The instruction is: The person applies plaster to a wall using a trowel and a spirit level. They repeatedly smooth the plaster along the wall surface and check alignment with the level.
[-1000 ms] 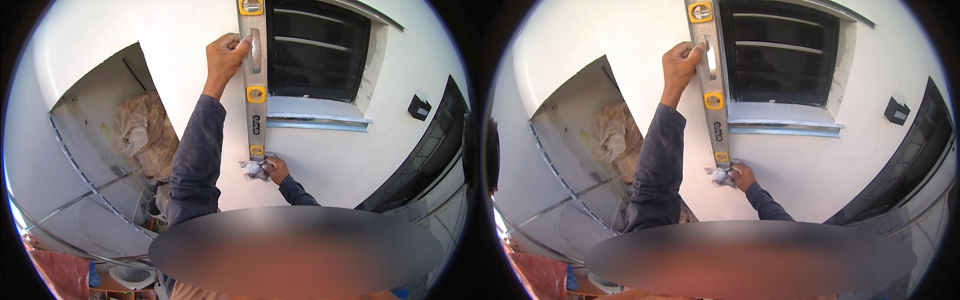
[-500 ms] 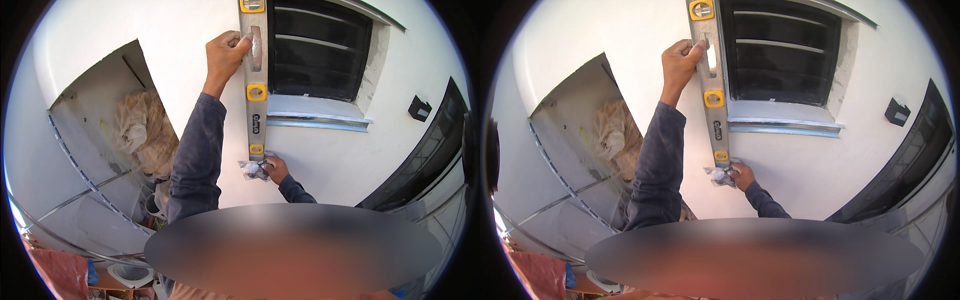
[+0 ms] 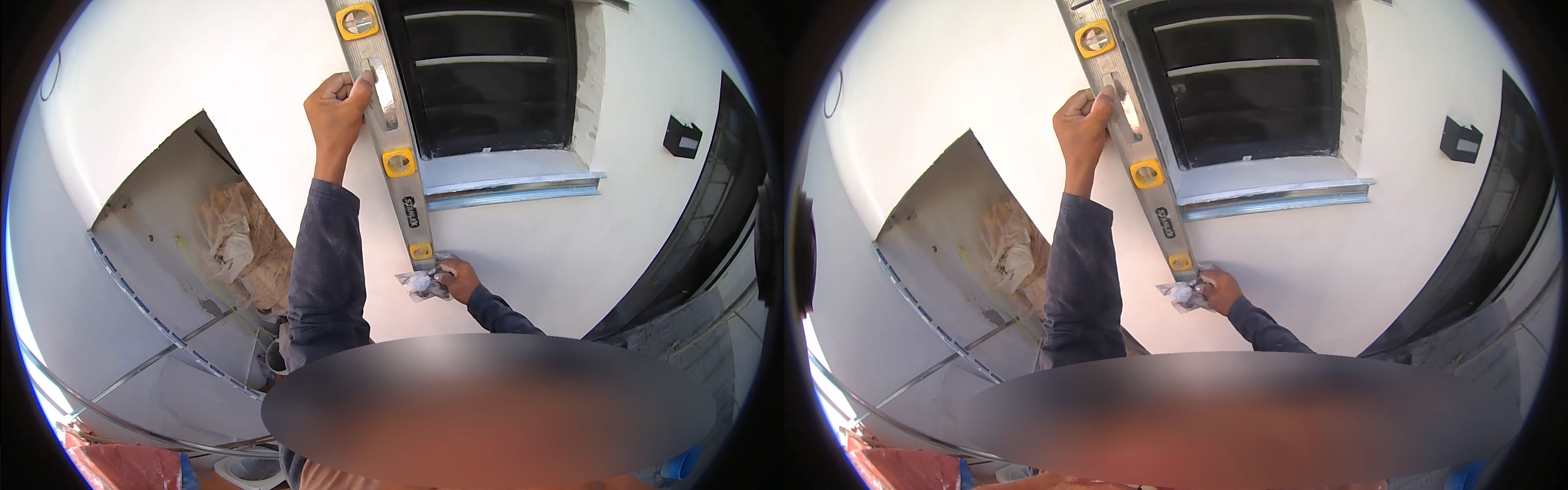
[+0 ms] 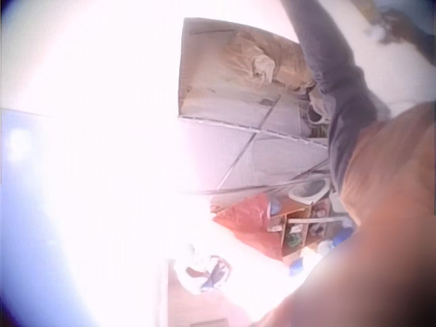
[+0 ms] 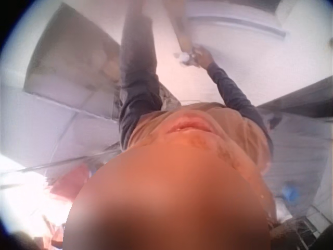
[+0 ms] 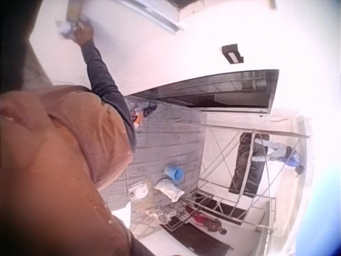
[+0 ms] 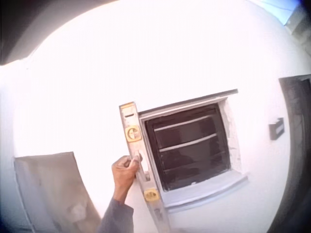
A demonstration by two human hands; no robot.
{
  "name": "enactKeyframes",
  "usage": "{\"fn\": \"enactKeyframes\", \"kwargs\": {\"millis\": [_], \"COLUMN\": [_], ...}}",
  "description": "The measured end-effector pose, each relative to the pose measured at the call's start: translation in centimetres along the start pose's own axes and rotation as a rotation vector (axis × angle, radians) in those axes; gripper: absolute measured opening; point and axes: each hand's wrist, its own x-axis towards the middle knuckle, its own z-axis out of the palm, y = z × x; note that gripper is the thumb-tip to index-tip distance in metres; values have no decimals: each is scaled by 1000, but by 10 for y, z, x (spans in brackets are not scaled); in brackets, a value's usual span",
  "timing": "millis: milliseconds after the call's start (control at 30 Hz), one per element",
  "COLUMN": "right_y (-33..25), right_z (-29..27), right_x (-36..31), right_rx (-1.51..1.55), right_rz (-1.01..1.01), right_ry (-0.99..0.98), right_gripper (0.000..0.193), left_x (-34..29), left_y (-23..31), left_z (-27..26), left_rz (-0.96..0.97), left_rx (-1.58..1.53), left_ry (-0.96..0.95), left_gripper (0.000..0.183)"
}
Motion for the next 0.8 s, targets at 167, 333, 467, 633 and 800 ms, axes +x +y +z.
{"fn": "enactKeyframes", "kwargs": {"millis": [167,333,467,633,800], "right_y": [-5,3,8,5,1], "right_z": [0,5,6,2,-3], "right_x": [-2,-3,-3,-4,0], "right_rx": [-9,13,1,30,-20], "right_rz": [-41,-31,-34,-13,-25], "right_ry": [59,73,65,45,-11], "right_gripper": [23,29,32,30,28], "left_x": [-1,1,1,0,1], "left_y": [2,-2,-4,-3,-3], "left_z": [3,7,7,8,4], "left_rz": [-8,27,51,52,47], "left_rx": [5,13,13,-5,-15], "left_ry": [19,36,33,62,36], "left_gripper": [25,25,24,24,25]}}
